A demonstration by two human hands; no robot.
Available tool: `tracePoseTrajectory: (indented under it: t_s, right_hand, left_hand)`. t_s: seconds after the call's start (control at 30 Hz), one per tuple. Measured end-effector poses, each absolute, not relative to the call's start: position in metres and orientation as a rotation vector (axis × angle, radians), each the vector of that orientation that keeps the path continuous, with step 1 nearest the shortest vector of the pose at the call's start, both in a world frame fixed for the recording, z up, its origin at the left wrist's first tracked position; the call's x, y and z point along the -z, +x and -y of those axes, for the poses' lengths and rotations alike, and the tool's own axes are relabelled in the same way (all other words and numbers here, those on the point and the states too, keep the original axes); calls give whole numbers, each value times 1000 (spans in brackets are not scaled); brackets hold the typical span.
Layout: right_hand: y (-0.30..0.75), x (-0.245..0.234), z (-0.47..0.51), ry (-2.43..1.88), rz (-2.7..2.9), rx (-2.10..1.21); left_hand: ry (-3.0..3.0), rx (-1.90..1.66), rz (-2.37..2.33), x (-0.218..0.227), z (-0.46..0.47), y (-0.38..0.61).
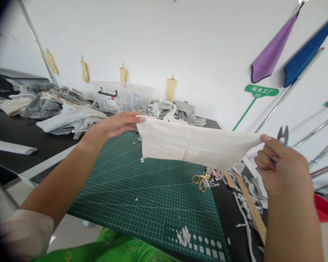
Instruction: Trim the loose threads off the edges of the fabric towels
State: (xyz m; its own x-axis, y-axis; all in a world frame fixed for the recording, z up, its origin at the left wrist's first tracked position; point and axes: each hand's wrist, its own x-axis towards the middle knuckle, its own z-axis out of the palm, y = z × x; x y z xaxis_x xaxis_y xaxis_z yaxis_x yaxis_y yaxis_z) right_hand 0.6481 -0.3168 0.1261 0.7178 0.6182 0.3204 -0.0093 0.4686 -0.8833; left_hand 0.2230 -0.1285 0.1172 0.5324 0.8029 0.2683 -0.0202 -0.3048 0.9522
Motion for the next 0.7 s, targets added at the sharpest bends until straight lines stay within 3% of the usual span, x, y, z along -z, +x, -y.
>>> tracePoseTrajectory:
  t_s: [0.23, 0.37, 0.7]
  right_hand:
    - [655, -118, 330, -1068, 773, -458]
    - [662, -109, 332, -1201, 783, -550]
    - [695, -24, 293, -1714, 802, -773]
  left_hand:
    - [1677, -1155, -653, -115, 129, 231]
    - [1673, -1087, -711, -99, 118, 233]
    - [1330, -772, -967, 2, 80, 268]
